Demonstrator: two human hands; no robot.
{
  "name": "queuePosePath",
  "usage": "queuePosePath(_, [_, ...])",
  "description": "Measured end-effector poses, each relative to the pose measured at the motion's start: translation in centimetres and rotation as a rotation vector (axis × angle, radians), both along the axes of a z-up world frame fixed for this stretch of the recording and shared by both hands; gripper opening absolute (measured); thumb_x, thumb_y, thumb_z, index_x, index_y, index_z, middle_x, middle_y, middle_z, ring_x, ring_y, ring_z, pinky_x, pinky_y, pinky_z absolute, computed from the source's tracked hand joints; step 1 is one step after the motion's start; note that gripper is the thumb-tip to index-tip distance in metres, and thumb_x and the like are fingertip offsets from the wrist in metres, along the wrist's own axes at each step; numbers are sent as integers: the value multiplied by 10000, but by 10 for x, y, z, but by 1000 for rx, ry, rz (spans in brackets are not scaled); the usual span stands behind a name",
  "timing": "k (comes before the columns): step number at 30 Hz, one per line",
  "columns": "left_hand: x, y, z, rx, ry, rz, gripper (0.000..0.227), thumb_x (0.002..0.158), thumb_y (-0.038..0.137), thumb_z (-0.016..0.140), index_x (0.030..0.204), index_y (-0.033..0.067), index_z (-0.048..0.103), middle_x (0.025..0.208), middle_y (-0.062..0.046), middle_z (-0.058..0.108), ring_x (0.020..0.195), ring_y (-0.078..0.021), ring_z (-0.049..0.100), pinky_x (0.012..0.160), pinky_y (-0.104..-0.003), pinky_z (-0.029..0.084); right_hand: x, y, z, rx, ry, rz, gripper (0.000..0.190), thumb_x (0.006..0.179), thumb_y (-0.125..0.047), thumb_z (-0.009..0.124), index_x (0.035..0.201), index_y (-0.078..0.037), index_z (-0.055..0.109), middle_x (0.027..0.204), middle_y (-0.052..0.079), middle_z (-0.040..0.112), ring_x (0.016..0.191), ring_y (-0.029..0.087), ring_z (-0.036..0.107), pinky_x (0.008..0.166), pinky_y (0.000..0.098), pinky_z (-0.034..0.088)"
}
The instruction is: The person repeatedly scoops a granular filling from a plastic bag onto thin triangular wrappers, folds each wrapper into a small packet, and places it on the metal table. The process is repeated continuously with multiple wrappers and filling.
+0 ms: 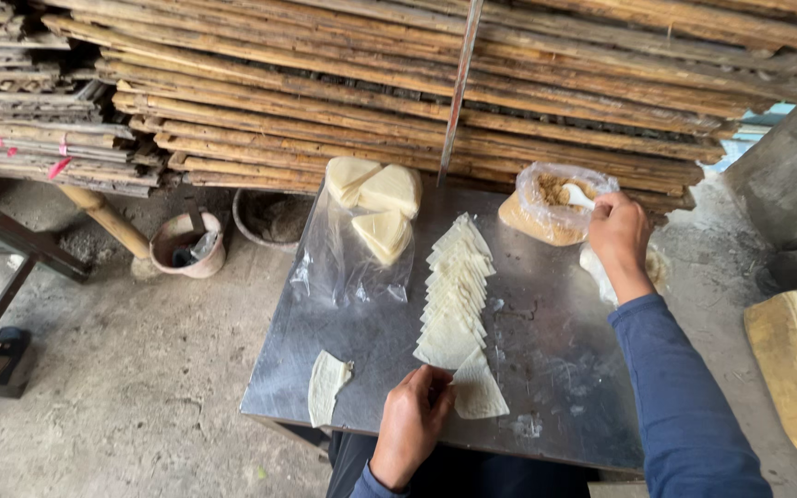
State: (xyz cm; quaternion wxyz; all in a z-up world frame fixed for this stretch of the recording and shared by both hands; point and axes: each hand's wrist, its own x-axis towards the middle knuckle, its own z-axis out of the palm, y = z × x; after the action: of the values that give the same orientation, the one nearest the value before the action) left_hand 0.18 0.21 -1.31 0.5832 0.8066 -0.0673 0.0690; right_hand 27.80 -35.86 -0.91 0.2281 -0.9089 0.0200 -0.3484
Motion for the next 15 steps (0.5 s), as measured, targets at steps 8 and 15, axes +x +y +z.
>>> queuePosePath(8, [2,0,-5,-2,-19,6,185,842,76,754,1007,12,698,919,-140,742,775,-259,767,667,-335,601,1,-12,-1,512,15,40,108,964,-73,685,1000,-44,783,863,81,741,731,136,652,659,303,497])
queuePosePath(15, [6,-2,-1,51,15,25,195,817,84,764,995,24,710,885,-132,743,747,-251,754,668,-337,595,-33,-7,16,941,134,151,107,953,-35,673,1021,-30,755,847,29,727,618,38,559,527,221,418])
